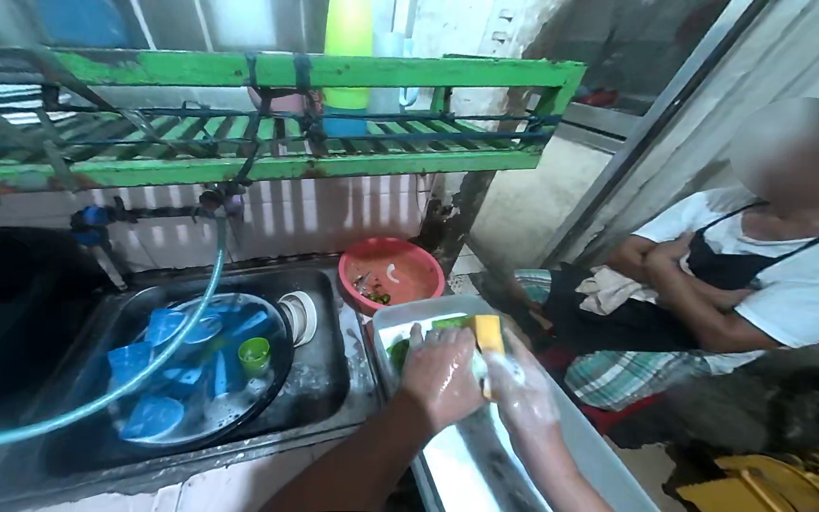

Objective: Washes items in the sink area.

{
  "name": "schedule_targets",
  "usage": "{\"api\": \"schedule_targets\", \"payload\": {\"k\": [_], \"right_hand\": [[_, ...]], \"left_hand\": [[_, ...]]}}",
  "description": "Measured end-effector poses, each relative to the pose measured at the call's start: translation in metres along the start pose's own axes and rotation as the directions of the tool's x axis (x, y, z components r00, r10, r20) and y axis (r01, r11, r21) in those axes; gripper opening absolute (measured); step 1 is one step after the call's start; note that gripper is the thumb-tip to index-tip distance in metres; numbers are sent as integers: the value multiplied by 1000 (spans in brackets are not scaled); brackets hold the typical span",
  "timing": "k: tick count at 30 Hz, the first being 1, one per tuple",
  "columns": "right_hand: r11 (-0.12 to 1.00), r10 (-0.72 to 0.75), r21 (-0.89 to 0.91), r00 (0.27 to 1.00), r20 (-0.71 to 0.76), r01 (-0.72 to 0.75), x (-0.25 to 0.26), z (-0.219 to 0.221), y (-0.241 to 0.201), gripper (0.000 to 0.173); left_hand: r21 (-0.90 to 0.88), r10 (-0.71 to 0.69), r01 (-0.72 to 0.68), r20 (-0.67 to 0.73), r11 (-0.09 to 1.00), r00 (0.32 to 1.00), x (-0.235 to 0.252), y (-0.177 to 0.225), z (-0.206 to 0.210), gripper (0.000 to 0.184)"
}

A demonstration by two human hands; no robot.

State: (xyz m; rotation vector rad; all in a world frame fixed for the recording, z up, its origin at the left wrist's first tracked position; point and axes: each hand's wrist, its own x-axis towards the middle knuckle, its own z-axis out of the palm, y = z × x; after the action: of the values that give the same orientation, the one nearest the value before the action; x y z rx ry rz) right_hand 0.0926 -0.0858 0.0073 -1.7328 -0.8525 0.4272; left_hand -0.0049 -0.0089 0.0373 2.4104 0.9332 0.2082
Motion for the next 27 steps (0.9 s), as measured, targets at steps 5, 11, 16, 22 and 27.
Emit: {"api": "schedule_targets", "payload": {"k": [5,11,16,22,27], "right_hand": [[988,116,-142,913,391,-64,-40,-11,13,57],[845,28,-445,806,591,296,-44,-14,46,49],[710,142,-572,712,687,411,-46,1,51,47],[681,183,-556,625,759,476,-45,-1,60,49],[867,48,-373,691,721,329,-33,-8,71,57]], "left_hand": [[-19,-184,190,-351,982,918,-7,-98,-49,61],[152,-448,534,-386,832,807,-30,-214,-71,35],[113,8,0,-74,994,997,15,-96,-23,28],[367,5,-191,451,910,892,61,-70,46,47],[293,133,-247,357,924,925,68,-77,24,52]]}}
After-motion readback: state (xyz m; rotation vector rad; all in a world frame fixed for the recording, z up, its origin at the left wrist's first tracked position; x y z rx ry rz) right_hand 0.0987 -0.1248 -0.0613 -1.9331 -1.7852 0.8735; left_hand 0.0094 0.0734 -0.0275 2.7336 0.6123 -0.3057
